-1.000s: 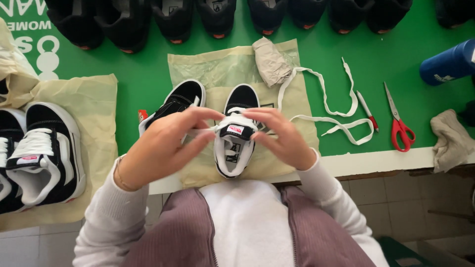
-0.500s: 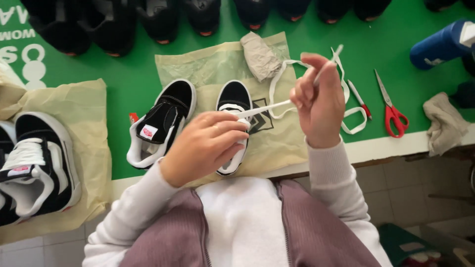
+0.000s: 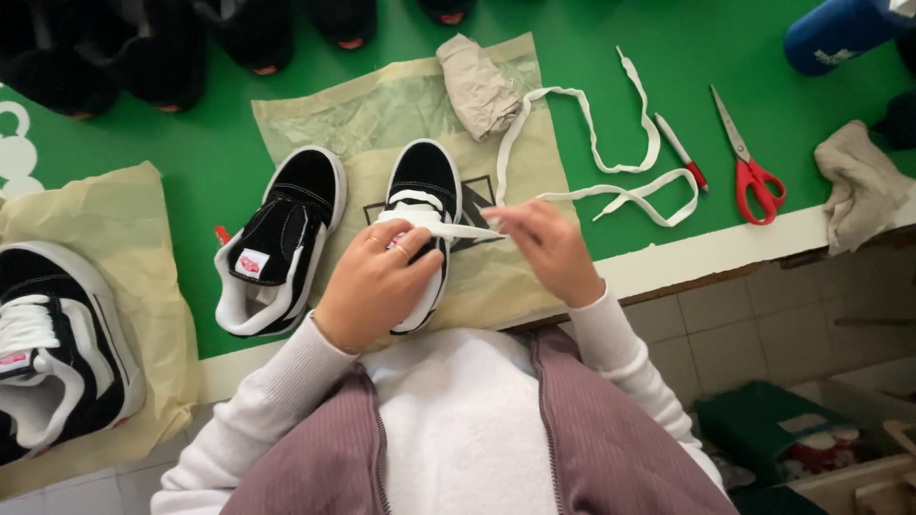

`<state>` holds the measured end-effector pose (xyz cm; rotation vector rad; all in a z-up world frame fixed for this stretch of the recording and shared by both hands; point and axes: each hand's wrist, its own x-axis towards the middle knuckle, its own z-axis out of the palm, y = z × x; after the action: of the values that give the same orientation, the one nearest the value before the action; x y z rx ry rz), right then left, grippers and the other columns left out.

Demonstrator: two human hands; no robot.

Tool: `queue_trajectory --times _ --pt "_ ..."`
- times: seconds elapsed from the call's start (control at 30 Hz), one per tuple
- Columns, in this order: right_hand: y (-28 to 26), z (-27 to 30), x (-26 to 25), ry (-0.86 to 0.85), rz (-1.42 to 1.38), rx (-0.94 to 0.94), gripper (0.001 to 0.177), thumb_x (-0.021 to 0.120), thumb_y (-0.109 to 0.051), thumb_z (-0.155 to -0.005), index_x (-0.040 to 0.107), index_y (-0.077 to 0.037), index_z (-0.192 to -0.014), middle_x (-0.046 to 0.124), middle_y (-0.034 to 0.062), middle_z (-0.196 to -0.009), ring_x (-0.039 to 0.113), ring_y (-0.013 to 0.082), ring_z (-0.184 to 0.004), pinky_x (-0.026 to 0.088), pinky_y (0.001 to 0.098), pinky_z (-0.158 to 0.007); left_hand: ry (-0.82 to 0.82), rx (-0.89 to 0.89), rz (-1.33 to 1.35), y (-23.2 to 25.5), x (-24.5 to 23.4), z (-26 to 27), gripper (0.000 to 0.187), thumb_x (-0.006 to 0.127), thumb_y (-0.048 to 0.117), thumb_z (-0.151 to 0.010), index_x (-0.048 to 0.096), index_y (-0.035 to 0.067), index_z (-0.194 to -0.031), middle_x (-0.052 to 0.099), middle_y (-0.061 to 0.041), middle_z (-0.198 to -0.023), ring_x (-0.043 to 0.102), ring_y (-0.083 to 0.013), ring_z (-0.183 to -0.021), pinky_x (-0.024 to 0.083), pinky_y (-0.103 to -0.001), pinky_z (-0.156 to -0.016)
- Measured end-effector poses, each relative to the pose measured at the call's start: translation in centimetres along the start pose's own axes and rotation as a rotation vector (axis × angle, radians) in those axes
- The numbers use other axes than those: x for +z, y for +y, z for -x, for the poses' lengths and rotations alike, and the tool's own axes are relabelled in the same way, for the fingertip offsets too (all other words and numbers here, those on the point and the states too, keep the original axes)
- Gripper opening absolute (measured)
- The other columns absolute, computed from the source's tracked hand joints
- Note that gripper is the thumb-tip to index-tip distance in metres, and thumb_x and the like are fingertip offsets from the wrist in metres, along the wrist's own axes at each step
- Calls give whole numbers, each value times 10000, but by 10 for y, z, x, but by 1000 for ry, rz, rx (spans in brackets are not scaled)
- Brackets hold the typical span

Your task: Lacing a pair of black and white sneakers at a workbench.

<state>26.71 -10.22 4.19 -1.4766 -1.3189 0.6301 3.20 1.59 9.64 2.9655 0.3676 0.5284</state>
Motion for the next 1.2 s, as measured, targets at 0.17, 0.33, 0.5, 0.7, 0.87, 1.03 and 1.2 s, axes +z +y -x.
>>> queue_trajectory --times 0.17,0.33,0.5,0.7,0.87,1.03,1.2 --pt "-9 11 8 -159 42 -177 284 666 -30 -975 725 -68 -1250 697 101 -1024 684 212 -926 550 296 -803 40 -78 241 5 -11 0 242 719 162 -767 724 55 -984 657 -115 -1169 579 -322 -1172 483 -436 -1002" --pt "-4 16 31 44 202 -233 150 777 -65 -915 732 -78 -1058 730 93 -964 707 261 -885 563 354 -776 149 -304 207 18 22 8 249 817 217 -807 718 43 -955 664 -91 -1131 571 -337 -1184 415 -456 -1035" --pt "-14 14 37 59 311 -274 156 801 -59 -880 728 -72 -1017 695 77 -925 677 262 -865 560 376 -752 185 -399 322 19 32 12 218 796 141 -803 707 40 -975 662 -79 -1141 575 -313 -1193 426 -444 -1050" --pt "-14 15 46 83 374 -300 183 803 -55 -858 713 -66 -1017 676 74 -951 666 268 -881 560 381 -758 171 -401 301 21 32 12 250 776 110 -798 696 18 -1016 651 -104 -1167 565 -333 -1203 422 -456 -1055" --pt "-9 18 51 101 302 -245 174 802 -52 -871 712 -66 -1020 679 79 -957 667 257 -857 559 365 -735 170 -385 265 22 34 13 254 762 92 -828 697 2 -1056 651 -110 -1189 562 -343 -1219 421 -458 -1076" --pt "-10 18 54 126 290 -252 186 798 -42 -865 700 -70 -1020 671 87 -950 668 268 -857 557 369 -734 157 -377 344 17 31 13 248 756 92 -820 706 1 -1045 663 -107 -1158 576 -336 -1191 433 -444 -1064" --pt "-17 19 57 115 409 -367 205 791 -26 -872 678 -55 -1041 672 91 -949 664 288 -866 556 393 -753 95 -267 427 -2 25 22 238 738 93 -875 727 31 -1105 670 -97 -1167 592 -321 -1195 430 -448 -1068"
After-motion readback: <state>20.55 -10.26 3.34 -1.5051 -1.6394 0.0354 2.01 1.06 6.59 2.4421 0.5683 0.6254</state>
